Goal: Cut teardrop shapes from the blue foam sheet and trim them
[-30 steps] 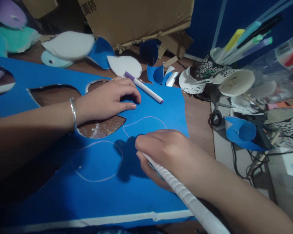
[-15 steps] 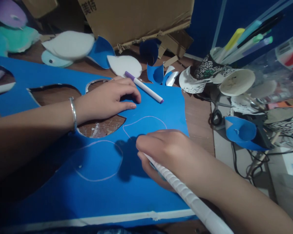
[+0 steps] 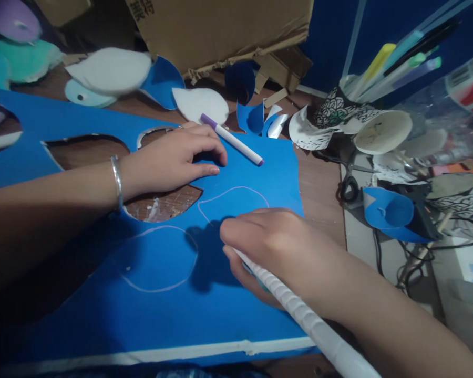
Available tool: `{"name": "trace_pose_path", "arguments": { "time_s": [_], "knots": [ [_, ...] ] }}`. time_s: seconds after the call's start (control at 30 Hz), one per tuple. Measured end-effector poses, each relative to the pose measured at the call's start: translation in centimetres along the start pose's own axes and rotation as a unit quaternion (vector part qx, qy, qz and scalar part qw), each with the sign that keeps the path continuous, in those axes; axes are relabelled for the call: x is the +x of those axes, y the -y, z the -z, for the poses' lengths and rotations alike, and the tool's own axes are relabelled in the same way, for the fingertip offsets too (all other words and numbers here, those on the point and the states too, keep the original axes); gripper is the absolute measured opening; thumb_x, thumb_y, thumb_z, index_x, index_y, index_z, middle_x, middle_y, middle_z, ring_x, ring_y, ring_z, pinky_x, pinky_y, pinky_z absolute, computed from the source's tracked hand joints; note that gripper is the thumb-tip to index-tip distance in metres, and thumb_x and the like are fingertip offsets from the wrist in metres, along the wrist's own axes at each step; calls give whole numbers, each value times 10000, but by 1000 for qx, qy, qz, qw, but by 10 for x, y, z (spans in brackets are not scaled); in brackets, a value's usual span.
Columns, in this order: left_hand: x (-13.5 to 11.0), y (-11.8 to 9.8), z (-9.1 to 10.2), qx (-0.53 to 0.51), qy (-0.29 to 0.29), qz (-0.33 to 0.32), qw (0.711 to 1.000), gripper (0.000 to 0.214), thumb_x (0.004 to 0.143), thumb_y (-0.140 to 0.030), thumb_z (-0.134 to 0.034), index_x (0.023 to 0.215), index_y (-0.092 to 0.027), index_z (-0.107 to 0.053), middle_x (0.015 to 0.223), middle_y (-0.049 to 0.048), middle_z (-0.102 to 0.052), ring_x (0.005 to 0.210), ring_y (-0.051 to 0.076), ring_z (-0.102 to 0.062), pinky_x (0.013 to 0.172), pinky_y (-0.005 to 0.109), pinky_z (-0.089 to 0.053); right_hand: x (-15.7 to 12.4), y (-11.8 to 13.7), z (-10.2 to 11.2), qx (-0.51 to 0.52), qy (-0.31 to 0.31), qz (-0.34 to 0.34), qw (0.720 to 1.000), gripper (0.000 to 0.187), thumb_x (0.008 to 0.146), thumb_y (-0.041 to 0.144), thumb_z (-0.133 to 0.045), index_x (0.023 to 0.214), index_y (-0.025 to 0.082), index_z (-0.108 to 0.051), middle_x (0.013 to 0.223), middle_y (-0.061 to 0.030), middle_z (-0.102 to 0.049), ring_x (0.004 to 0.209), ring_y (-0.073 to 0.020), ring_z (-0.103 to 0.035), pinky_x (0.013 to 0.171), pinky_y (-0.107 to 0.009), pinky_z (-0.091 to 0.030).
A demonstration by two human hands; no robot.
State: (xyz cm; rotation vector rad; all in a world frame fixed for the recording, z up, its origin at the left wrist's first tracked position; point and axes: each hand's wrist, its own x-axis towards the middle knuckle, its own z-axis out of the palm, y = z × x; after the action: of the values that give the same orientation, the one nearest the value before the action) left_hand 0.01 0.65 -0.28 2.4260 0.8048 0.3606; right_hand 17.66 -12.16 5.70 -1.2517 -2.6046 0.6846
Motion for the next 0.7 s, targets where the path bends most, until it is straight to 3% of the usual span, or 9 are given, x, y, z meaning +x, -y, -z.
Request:
{"name": "trace_pose_path", "arguments": {
  "time_s": [0.7],
  "knots": [
    [0, 0, 1, -7, 5, 1, 1000, 129, 765, -244, -586, 874, -208, -644, 947, 16, -594, 1037, 222, -502, 900, 351, -389, -1, 1, 2, 9, 19, -6, 1000, 193, 870, 180, -439, 709, 185, -545, 587, 11, -551, 518, -115, -530, 481, -247, -340]
  ]
}}
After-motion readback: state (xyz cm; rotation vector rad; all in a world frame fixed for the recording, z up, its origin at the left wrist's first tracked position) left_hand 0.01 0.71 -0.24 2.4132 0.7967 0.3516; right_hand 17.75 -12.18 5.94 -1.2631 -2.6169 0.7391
